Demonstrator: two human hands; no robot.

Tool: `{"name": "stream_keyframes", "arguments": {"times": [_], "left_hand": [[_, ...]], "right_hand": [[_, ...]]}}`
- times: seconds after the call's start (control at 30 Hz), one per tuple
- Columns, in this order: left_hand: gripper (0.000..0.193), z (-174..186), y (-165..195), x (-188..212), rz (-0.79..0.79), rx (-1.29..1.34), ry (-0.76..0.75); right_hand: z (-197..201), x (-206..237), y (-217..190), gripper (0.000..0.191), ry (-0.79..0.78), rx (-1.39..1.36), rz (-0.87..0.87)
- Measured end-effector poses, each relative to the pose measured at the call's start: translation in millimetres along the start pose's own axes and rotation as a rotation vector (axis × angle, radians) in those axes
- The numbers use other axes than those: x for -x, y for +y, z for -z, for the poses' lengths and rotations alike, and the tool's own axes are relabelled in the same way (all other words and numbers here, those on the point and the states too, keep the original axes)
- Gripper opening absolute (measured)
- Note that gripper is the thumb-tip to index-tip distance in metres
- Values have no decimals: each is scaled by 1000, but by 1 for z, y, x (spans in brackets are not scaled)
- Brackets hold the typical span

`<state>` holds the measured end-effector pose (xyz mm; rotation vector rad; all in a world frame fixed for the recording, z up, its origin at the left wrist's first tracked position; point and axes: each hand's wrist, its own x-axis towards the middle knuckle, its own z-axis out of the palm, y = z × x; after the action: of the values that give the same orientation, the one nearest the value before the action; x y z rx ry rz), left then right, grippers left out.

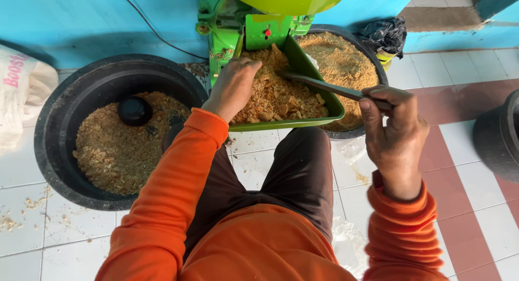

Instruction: The person sits on the floor in front of a green grinding machine and uses a metal scoop to move crushed material out of the machine's discharge tray, occasionally pushing material back toward the outlet. At the end they use a black bowl to scoop the ground material from a large black basin on the floor.

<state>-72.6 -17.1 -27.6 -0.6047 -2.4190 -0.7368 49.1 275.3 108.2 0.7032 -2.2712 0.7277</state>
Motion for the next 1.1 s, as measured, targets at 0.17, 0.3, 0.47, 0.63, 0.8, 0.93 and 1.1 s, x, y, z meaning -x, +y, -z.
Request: {"name": "stream_keyframes", "arguments": {"times": [0.17, 0.3, 0.47, 0.63, 0.8, 0.93, 1.1], "left_hand": [[39, 7, 4, 2, 54, 35, -43], [34, 10, -3, -10, -3, -70, -157], [29, 4, -4, -18, -32, -135, -366], [26, 6, 3, -19, 20, -94, -477], [14, 9, -1, -19, 17, -80, -479], [13, 0, 3, -25, -95, -140, -386], [9, -8, 10, -44, -58, -168, -491]], "right_hand": [[-25, -3, -7, 16, -43, 28, 59], [-34, 9, -1, 15, 50, -1, -34], [-83, 10, 17, 13, 14, 27, 52], [-101, 6, 19, 11, 50, -23, 61], [-56, 18, 12, 8, 80, -48, -85], [-79, 3, 12, 9, -31, -100, -58], [-91, -6, 14, 12, 4, -122, -41]]}}
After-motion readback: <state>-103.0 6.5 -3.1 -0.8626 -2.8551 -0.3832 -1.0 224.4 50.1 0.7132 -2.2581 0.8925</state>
